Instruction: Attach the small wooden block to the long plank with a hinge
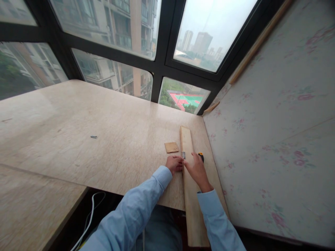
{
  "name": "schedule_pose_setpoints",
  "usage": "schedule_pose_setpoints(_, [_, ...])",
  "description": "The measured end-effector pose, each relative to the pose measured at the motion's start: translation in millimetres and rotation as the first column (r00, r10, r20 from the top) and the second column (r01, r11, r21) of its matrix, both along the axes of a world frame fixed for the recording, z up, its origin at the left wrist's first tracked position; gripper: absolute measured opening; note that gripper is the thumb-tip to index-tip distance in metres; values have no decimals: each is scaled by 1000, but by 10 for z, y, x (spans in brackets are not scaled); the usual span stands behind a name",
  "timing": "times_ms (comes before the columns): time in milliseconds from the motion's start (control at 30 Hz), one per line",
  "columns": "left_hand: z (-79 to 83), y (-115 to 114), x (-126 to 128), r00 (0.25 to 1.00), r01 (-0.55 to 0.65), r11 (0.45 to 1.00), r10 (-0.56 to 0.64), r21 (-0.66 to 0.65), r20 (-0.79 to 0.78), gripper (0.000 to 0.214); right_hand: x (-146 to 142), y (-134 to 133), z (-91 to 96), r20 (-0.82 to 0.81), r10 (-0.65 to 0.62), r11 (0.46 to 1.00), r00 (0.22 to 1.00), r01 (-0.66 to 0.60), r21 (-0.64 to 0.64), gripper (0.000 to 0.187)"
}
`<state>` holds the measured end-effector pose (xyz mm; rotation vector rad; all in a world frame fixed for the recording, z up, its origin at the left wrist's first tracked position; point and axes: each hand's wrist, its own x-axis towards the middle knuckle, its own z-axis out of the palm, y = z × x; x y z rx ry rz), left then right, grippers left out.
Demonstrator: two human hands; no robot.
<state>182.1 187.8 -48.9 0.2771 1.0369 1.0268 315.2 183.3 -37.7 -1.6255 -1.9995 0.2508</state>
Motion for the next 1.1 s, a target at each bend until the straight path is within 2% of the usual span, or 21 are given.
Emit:
schedule_pose_setpoints(167, [-19, 19, -17, 1000, -8, 1000, 9, -17, 27, 8, -83, 55, -94, 81, -11, 991, 997, 21, -129, 60])
schedule_pose_setpoints(533, [55, 31, -91, 990, 50, 995, -39, -85, 133, 6, -178, 121, -104, 224, -53, 995, 973, 72, -74, 53])
schedule_pose_setpoints(867, [51, 46, -140, 977, 106, 988, -83, -111, 196, 7, -179, 200, -68, 119, -67, 994, 991, 76, -75, 48])
schedule_pose_setpoints(1100, [11, 52, -158, 970, 133, 987, -111, -89, 217, 3, -166, 201, -24, 59, -85, 987, 995, 92, -133, 47])
